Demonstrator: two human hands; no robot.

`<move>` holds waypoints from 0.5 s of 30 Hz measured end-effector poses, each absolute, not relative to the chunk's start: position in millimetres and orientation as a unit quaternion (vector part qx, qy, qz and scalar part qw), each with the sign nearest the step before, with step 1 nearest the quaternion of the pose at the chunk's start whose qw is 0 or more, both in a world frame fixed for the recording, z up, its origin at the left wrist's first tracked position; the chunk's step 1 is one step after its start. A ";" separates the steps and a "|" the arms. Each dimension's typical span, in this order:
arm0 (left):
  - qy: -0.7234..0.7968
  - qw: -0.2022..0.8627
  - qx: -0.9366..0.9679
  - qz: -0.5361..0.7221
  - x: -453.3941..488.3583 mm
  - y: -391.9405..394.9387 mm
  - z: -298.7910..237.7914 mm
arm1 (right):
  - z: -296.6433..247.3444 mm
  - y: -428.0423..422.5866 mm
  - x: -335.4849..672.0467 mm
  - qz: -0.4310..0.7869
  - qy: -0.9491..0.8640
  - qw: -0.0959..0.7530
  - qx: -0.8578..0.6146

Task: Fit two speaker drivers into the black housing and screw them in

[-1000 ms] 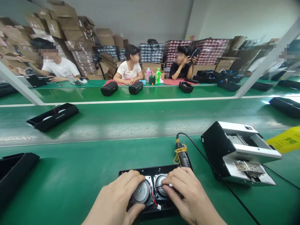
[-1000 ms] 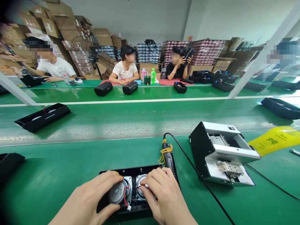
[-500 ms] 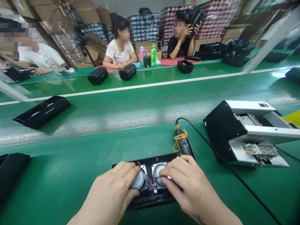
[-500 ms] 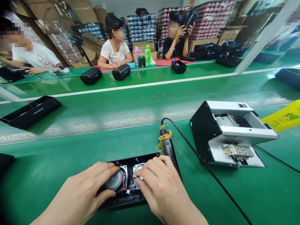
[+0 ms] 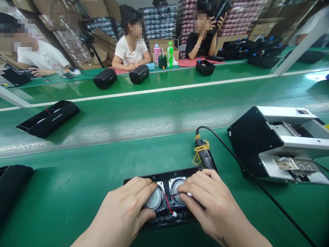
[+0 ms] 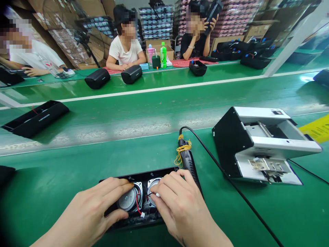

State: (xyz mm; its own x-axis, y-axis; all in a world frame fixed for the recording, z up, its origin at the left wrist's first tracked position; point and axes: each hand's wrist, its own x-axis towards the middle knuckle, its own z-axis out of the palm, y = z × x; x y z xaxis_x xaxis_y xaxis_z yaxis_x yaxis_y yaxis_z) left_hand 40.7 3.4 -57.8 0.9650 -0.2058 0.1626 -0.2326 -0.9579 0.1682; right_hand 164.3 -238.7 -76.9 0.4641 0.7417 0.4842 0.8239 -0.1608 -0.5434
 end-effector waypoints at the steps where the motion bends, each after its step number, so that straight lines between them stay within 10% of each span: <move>1: -0.109 0.097 0.987 0.071 41.2 2.8 -57.4 | -77.0 -238.9 164.3 -0.054 -0.515 0.393 -0.760; 15: -0.087 0.084 0.992 0.024 39.7 1.6 -60.0 | -68.9 -252.4 164.8 -0.031 -0.497 0.416 -0.761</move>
State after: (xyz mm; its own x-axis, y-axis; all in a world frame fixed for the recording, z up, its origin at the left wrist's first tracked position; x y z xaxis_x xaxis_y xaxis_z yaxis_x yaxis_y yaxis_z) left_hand 39.7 1.6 -60.0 0.9835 -0.1695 0.0629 -0.1776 -0.9707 0.1619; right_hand 164.8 -252.4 -68.9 0.5037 0.7302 0.4616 0.7825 -0.1593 -0.6019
